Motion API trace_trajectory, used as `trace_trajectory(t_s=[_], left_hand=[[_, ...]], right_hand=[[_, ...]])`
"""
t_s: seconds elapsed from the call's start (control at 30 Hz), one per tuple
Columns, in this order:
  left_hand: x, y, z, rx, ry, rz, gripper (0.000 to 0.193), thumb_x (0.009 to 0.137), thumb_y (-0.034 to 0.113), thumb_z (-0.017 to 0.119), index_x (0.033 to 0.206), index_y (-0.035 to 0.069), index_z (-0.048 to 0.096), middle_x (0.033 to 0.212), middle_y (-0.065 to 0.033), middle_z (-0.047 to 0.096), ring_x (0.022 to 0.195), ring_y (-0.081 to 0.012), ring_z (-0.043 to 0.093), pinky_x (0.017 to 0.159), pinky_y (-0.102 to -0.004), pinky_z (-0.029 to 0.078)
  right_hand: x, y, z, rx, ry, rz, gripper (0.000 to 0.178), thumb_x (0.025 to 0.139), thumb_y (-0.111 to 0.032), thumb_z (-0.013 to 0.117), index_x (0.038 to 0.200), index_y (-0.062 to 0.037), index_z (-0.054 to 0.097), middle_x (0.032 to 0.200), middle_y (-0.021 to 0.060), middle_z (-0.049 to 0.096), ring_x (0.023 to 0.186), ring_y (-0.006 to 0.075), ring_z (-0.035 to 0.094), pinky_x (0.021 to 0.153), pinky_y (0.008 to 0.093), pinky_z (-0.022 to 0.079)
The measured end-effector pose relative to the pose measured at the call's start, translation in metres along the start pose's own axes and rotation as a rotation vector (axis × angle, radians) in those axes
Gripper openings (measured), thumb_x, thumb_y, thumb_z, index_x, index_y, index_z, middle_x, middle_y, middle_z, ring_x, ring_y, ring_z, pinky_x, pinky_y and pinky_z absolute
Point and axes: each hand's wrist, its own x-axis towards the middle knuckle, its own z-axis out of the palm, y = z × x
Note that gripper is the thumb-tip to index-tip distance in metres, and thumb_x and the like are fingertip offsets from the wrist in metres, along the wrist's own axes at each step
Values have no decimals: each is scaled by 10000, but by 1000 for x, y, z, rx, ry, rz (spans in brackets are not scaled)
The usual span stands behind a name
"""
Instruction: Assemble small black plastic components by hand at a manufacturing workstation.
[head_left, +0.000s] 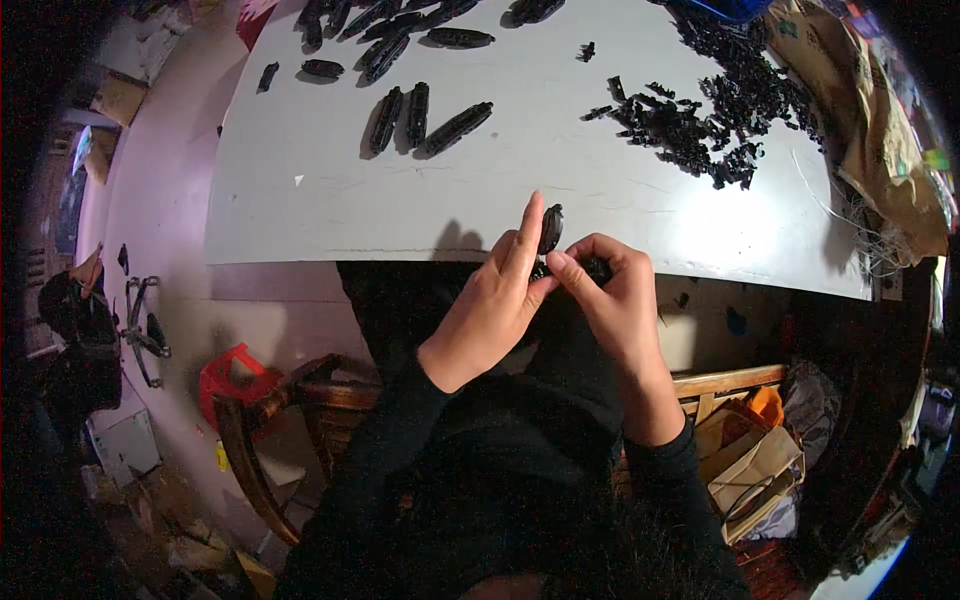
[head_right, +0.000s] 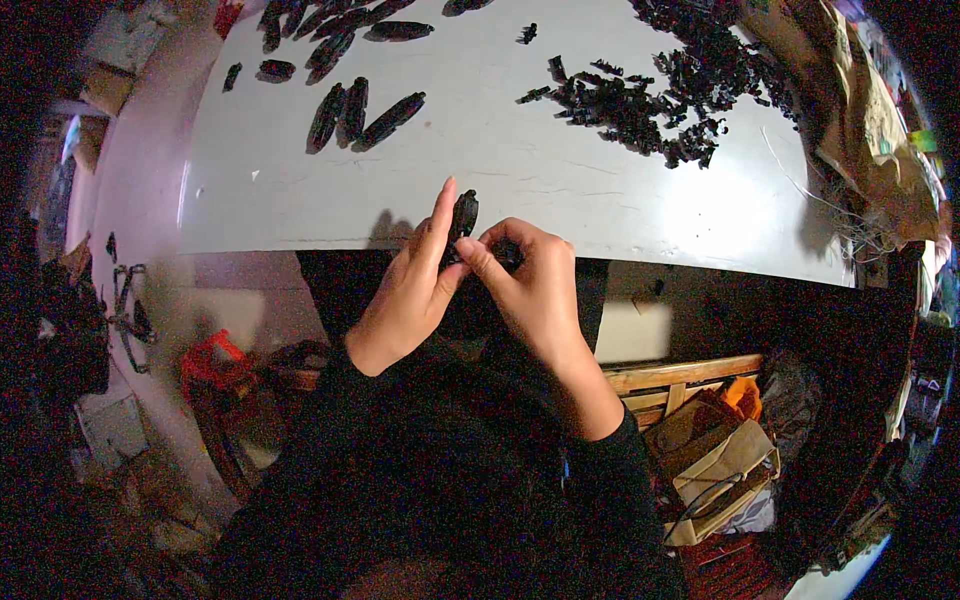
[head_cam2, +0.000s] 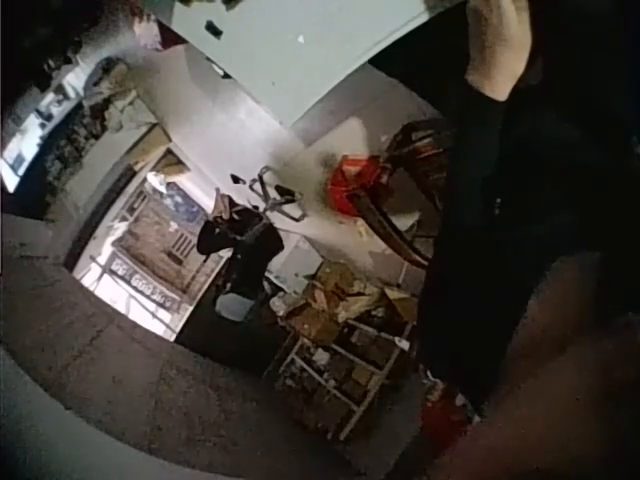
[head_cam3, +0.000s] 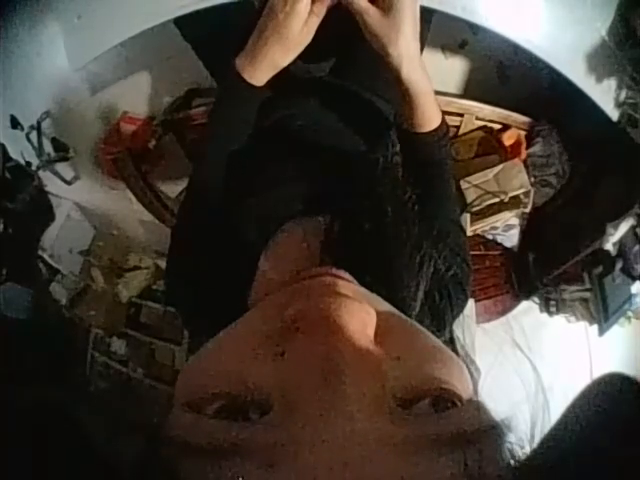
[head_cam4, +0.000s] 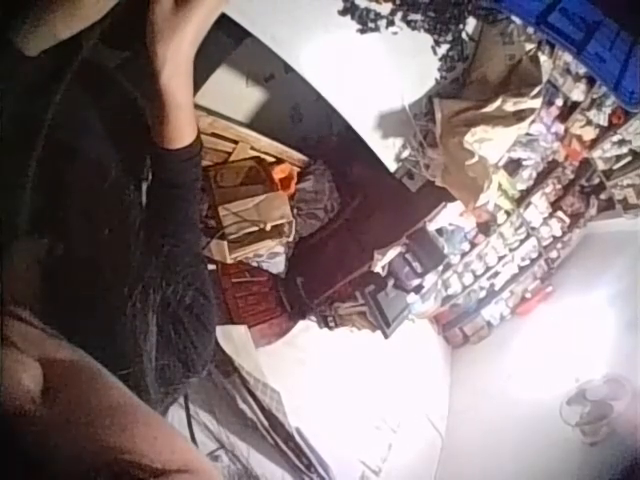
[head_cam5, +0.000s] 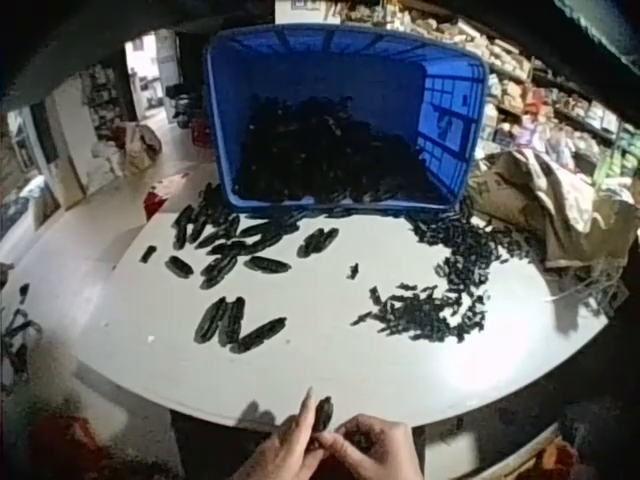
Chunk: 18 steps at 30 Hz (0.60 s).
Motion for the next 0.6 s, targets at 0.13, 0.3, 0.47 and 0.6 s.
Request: trace_trajectory(t_s=[0.13, 0.3, 0.47, 0.6], left_hand=[[0, 4, -3, -38, -26, -18, 714, 830, -5, 542, 1418, 65, 143, 1168, -236, 488, 1079, -372, 506, 856, -391, 442], [-3, 5, -8, -233, -18, 25, 579, 842, -26, 489, 1378, 42, 280, 1286, -225, 442, 1149, -353, 480, 915, -362, 421], [-19, 8, -16, -358, -209, -134, 585, 859, 10, 495, 1390, 63, 257, 1320, -201, 419, 1157, -338, 477, 929, -365, 418], [-18, -16, -27, -198, -278, -61, 540, 828, 80, 582, 1331, 80, 387, 1163, -184, 537, 1037, -319, 552, 839, -361, 452]], right_hand=[[-1, 3, 0, -13, 33, -13, 195, 808, -136, 669, 733, 23, 585, 662, -8, 565, 641, 41, 470, 558, 189, 373], [3, 0, 2, 153, 108, -188, 220, 787, -179, 695, 769, -1, 567, 651, -40, 513, 639, 41, 437, 575, 189, 362], [-8, 19, 5, 214, -169, -73, 262, 772, -198, 709, 825, 14, 564, 729, 6, 544, 691, 62, 449, 608, 225, 387], [-8, 32, -3, 46, -378, -210, 385, 769, -239, 709, 1016, 25, 576, 896, 48, 611, 880, 113, 537, 797, 260, 424]])
